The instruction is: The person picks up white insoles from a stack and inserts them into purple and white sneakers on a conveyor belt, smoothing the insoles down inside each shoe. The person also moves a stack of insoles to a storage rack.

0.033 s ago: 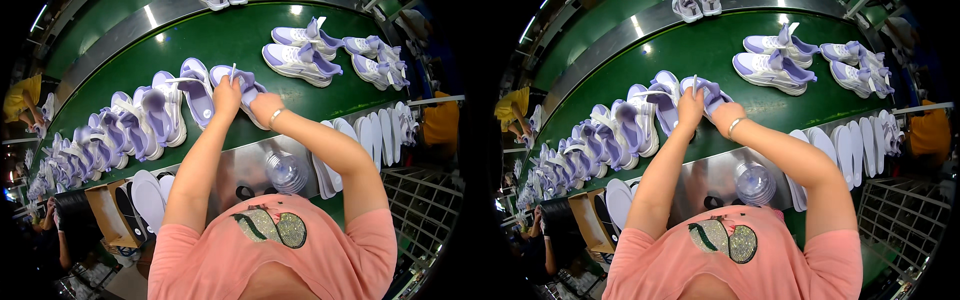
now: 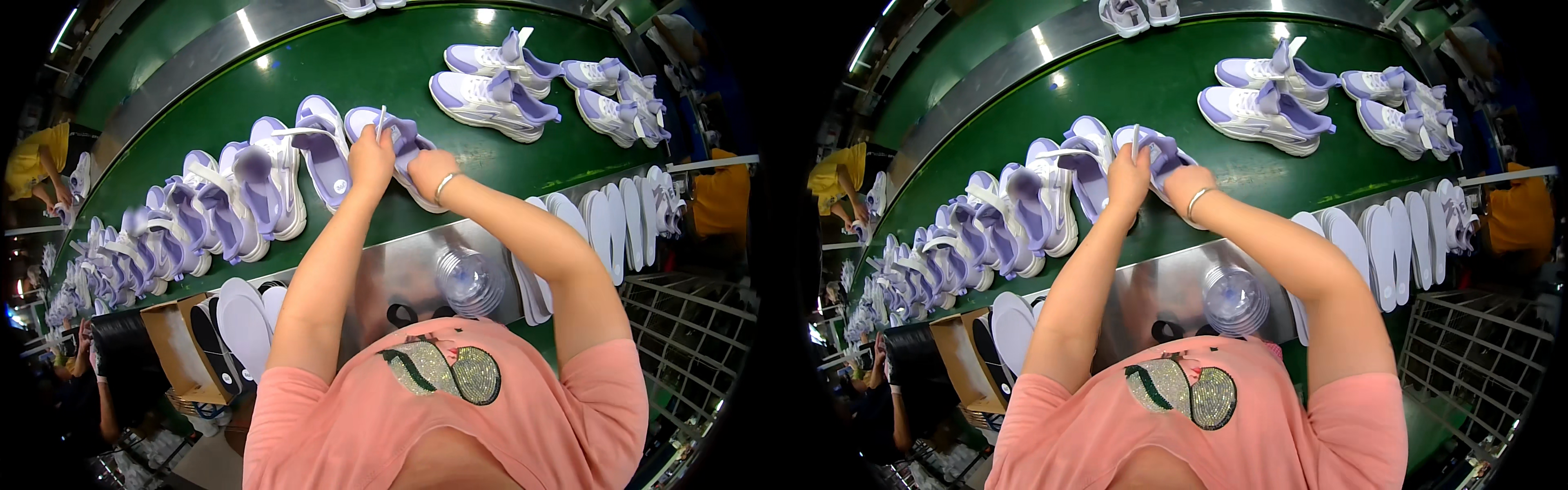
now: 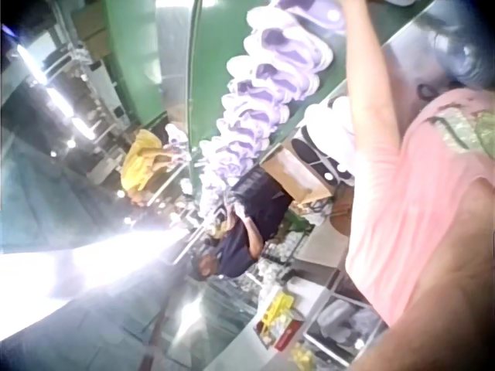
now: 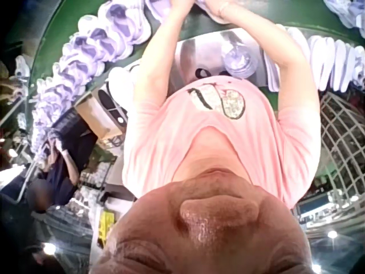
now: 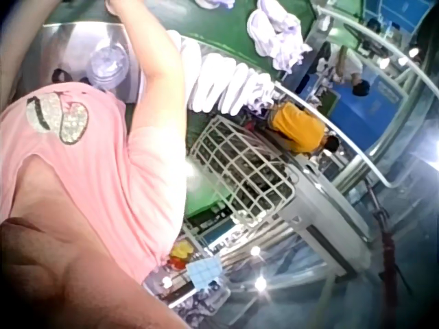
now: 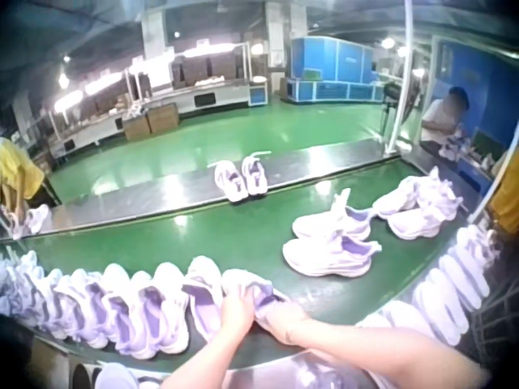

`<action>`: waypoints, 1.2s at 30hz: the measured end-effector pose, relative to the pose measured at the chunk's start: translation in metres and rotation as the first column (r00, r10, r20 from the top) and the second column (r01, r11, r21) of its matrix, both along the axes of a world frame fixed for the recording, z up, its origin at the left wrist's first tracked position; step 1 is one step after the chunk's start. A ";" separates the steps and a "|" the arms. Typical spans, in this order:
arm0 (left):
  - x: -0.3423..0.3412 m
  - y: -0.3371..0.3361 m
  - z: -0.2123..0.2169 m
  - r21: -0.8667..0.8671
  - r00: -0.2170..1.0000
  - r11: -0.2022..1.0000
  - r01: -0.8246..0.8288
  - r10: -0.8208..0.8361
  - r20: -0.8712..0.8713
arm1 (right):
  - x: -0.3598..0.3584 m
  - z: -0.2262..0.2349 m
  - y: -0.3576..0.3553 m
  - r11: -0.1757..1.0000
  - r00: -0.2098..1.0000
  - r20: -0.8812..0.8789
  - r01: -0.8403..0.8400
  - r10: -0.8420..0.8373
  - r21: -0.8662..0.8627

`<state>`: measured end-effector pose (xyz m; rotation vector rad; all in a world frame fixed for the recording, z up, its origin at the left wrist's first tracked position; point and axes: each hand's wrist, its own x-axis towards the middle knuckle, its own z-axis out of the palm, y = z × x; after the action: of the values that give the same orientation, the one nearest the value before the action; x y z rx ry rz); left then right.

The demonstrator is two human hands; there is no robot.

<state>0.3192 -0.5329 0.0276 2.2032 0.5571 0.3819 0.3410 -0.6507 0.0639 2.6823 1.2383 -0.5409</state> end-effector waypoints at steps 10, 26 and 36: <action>-0.004 0.006 -0.009 -0.117 0.997 0.992 0.039 -0.031 0.072 | 0.039 -0.043 0.032 0.898 0.949 -0.271 -0.253 0.159 -0.360; -0.009 0.006 -0.006 -0.080 1.000 0.997 0.013 -0.012 0.006 | 0.025 0.002 0.009 0.883 0.917 -0.387 -0.258 0.096 -0.392; -0.002 0.000 0.002 -0.741 0.983 0.646 -0.184 0.116 -0.142 | 0.021 0.014 -0.011 0.975 0.915 -0.388 -0.176 0.112 -0.134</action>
<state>0.3173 -0.5333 0.0292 1.3592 0.7807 0.0979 0.3621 -0.6620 0.0780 2.3926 1.3944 -1.1270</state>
